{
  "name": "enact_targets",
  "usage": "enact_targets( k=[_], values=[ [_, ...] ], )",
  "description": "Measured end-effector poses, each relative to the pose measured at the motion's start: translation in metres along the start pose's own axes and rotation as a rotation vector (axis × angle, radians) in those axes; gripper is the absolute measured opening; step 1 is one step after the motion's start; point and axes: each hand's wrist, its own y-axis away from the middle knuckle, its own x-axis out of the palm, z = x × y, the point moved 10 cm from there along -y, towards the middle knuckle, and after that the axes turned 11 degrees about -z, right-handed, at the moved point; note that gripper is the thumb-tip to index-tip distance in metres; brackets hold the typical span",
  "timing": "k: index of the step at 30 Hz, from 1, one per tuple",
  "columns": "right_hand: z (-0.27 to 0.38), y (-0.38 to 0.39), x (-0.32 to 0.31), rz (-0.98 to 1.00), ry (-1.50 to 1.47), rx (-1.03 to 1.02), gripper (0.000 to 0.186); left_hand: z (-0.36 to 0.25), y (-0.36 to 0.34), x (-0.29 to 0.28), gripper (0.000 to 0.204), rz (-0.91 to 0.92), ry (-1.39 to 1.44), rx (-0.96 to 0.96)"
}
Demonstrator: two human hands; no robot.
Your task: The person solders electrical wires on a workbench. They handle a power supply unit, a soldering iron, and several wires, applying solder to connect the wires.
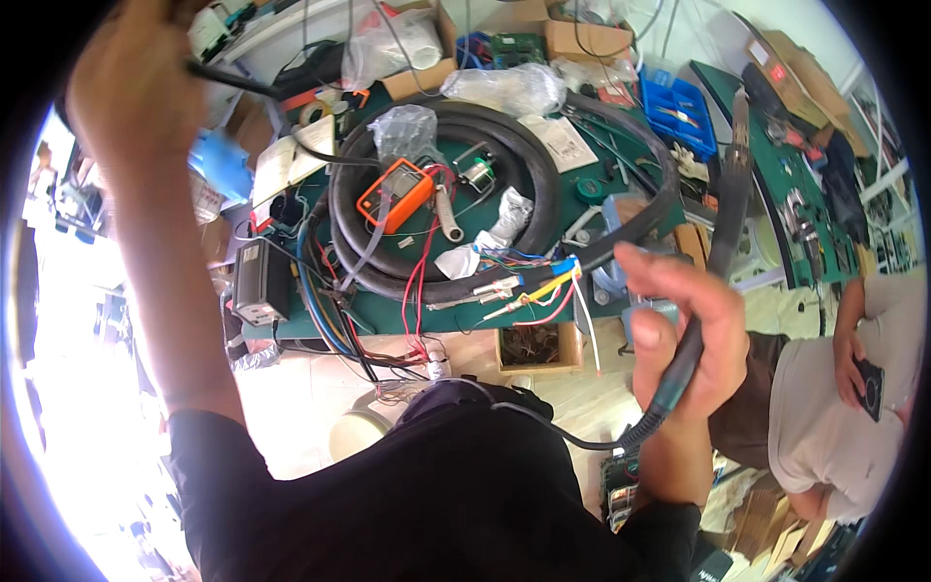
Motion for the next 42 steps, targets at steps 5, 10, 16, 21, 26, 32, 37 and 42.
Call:
enact_targets(
  k=[5,10,16,21,26,32,37,42],
  values=[
    [0.047,-0.029,0.073,-0.181,-0.290,-0.037,0.045,-0.017,0.051,-0.017,0.022,0.180,0.268,0.134],
    [0.072,-0.025,0.108,-0.296,-0.432,0.037,0.037,-0.018,0.101,-0.062,0.024,0.010,0.260,0.257],
    [0.081,-0.019,0.156,-0.330,-0.401,0.102,0.012,0.009,0.108,-0.098,0.031,0.003,0.272,0.305],
    [0.088,-0.019,0.197,-0.296,-0.385,0.109,0.020,0.038,0.098,-0.121,0.044,0.261,0.220,0.262],
    [0.091,-0.009,0.236,-0.265,-0.333,0.082,0.026,0.133,0.065,-0.205,0.056,0.448,-0.258,0.187],
    [0.088,-0.006,0.270,-0.321,-0.168,0.068,0.020,0.410,0.050,-0.463,0.101,0.499,-1.433,-0.418],
    [0.072,0.000,0.323,-0.276,-0.041,0.076,0.020,0.518,0.070,-0.525,0.129,0.742,-1.642,-0.840],
    [0.047,0.003,0.345,-0.269,-0.145,0.167,0.019,0.558,0.076,-0.509,0.135,0.777,-1.651,-0.978]
  ],
)
